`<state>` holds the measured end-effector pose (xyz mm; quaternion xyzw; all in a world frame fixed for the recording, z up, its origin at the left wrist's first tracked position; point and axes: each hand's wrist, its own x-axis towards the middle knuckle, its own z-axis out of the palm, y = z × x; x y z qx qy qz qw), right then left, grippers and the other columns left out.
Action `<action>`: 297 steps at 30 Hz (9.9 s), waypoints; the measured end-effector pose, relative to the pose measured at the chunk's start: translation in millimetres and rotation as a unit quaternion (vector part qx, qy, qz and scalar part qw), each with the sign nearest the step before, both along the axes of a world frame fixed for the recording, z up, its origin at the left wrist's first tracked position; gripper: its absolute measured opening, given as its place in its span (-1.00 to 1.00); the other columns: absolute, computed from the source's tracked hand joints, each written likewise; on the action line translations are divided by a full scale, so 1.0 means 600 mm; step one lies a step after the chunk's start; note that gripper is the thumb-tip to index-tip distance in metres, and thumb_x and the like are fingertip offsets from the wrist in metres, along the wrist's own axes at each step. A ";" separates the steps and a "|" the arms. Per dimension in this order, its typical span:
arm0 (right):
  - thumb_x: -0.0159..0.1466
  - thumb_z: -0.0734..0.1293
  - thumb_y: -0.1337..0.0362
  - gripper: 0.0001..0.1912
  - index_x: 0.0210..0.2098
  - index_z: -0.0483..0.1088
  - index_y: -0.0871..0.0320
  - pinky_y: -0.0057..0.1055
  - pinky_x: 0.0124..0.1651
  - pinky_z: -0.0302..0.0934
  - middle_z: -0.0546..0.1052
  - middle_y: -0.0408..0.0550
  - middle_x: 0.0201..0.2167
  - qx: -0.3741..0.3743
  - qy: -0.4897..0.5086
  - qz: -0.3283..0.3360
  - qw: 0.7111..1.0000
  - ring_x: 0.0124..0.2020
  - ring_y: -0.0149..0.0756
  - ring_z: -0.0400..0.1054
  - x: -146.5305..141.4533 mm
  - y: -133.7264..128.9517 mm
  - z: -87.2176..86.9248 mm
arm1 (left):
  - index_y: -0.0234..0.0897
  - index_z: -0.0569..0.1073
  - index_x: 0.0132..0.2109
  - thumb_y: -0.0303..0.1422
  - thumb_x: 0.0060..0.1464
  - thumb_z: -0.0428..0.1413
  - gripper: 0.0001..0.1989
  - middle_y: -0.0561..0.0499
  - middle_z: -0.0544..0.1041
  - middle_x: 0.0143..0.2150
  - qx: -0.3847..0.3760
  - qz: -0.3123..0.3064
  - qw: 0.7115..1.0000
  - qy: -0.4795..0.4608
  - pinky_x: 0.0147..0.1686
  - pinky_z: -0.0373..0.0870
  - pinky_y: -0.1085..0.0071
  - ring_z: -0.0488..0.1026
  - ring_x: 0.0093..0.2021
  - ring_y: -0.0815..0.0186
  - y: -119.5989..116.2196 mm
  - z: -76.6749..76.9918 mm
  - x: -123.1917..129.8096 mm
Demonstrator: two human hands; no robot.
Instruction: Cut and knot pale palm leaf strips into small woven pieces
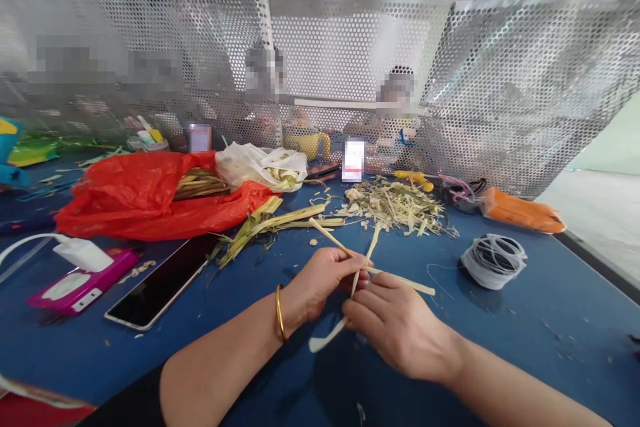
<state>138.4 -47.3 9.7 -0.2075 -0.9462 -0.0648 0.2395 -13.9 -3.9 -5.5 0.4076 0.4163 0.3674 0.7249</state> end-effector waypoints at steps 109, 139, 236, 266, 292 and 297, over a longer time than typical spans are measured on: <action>0.35 0.11 0.35 -0.72 -0.46 0.31 0.15 -0.38 -0.34 -0.04 0.40 -0.14 -0.57 -0.025 -0.074 -0.286 0.955 -0.55 -0.36 0.21 0.031 0.029 0.010 | -0.39 0.51 -0.34 -0.17 -0.03 0.21 -0.70 -0.04 0.53 -0.44 0.011 0.026 1.000 0.003 -0.51 0.33 0.51 0.45 -0.51 0.41 0.009 0.021 -0.009; 0.39 0.12 0.22 -0.67 -0.48 0.29 0.14 -0.37 -0.34 0.04 0.41 -0.14 -0.60 -0.047 -0.076 -0.261 0.961 -0.56 -0.36 0.26 0.027 0.028 0.009 | -0.39 0.50 -0.34 -0.24 -0.08 0.25 -0.74 0.04 0.45 -0.51 0.012 0.043 0.999 0.009 -0.49 0.36 0.47 0.39 -0.54 0.42 0.004 0.016 -0.003; 0.36 0.17 0.24 -0.75 -0.41 0.37 0.09 -0.39 -0.15 0.27 0.51 -0.21 -0.47 -0.215 0.137 -0.191 0.948 -0.39 -0.38 0.40 0.042 0.057 0.011 | -0.39 0.53 -0.28 -0.24 -0.09 0.22 -0.72 -0.07 0.54 -0.36 0.026 0.021 0.997 -0.064 -0.72 -0.10 0.59 0.30 -0.64 0.55 0.000 0.029 -0.008; 0.38 0.13 0.29 -0.77 -0.31 0.39 0.12 -0.21 0.06 0.08 0.51 -0.11 -0.37 -0.104 0.073 -0.170 0.977 -0.25 -0.31 0.38 0.041 0.058 -0.008 | -0.41 0.50 -0.41 -0.36 -0.09 0.24 -0.84 -0.04 0.52 -0.51 0.017 0.070 0.997 -0.006 -0.73 0.06 0.59 0.32 -0.69 0.51 0.000 0.022 0.000; 0.31 0.22 0.17 -0.79 -0.29 0.45 0.10 -0.39 -0.25 0.06 0.47 -0.10 -0.43 -0.152 0.120 -0.267 0.944 -0.39 -0.33 0.30 0.033 0.023 0.033 | -0.38 0.48 -0.42 -0.15 0.06 0.06 -0.66 -0.07 0.56 -0.46 0.092 -0.106 0.982 0.128 -0.75 0.03 0.60 0.36 -0.67 0.48 -0.024 0.025 0.009; 0.21 0.30 0.12 -0.76 -0.45 0.43 0.15 -0.48 -0.44 0.06 0.39 -0.19 -0.56 -0.415 0.180 -0.227 0.863 -0.51 -0.40 0.23 0.024 0.034 0.013 | -0.36 0.47 -0.47 -0.20 0.02 0.09 -0.71 -0.05 0.55 -0.50 0.096 -0.205 0.962 0.156 -0.75 0.09 0.59 0.35 -0.70 0.46 -0.041 0.009 0.019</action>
